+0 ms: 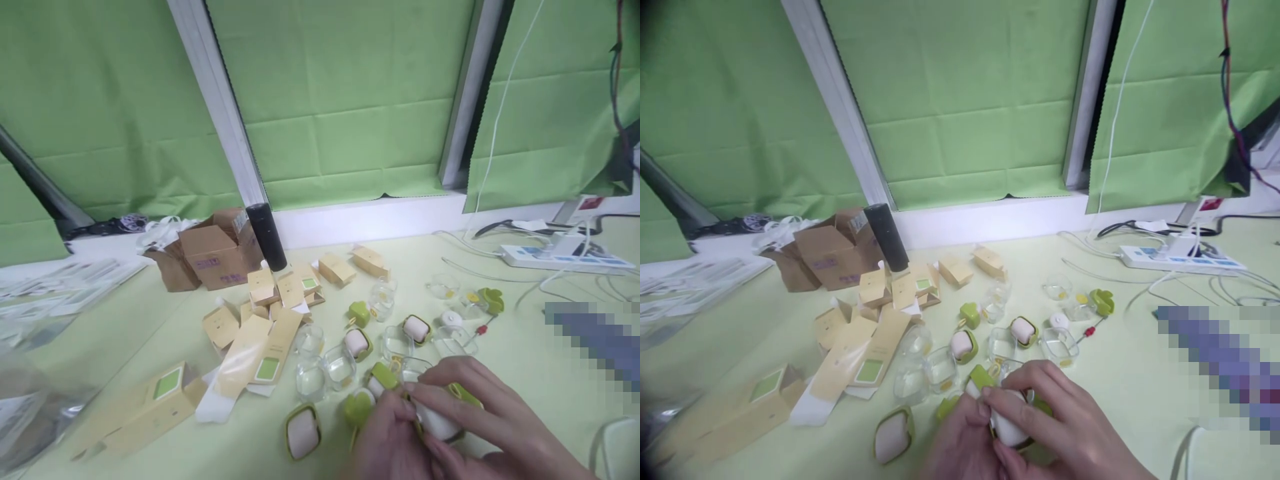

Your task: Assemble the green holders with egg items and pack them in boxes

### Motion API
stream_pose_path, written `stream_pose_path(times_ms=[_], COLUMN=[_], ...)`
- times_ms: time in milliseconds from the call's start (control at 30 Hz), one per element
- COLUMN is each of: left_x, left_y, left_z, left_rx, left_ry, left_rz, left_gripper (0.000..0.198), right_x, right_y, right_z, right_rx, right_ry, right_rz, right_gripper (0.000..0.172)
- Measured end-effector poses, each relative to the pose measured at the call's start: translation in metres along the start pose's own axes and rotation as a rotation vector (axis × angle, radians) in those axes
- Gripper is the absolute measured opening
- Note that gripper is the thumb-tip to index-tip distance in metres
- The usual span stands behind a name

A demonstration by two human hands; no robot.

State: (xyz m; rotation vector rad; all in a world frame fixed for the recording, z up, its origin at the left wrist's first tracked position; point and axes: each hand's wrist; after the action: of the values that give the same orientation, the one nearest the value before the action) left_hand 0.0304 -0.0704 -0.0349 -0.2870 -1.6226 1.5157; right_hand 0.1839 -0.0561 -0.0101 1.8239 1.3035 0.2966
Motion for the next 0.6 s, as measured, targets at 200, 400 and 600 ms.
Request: stream_pose_path(times_ms=[200,400,600], left_x=[-0.003,-0.002,0.000], left_y=[-0.004,-0.011,-0.016], left_z=[0.001,0.000,0.005], left_rx=[0.041,0.082,0.100], left_ry=[0.013,0.008,0.048], left_rz=[0.080,0.080,0.029], left_gripper=[0.020,0.017,0.023], right_x=[-0.004,-0.006,-0.011], right_y=[-0.003,-0.003,-0.003], right_z=[0.007,0.014,0.019], right_rx=[-0.033,-0.044,-0.054], right_ry=[-0.006,-0.043,-0.054], right_rz=[0.061,0.090,0.146], right_gripper=[0.054,0.058,0.063])
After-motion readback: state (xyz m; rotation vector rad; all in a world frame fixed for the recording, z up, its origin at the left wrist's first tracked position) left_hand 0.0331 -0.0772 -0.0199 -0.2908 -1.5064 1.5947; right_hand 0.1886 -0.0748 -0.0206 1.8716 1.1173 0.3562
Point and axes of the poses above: each hand's wrist, its own z-axis away from the middle knuckle, its own y-axis out of the back of the hand, x = y × z, and after that the axes turned 6 degrees about -x, right-handed
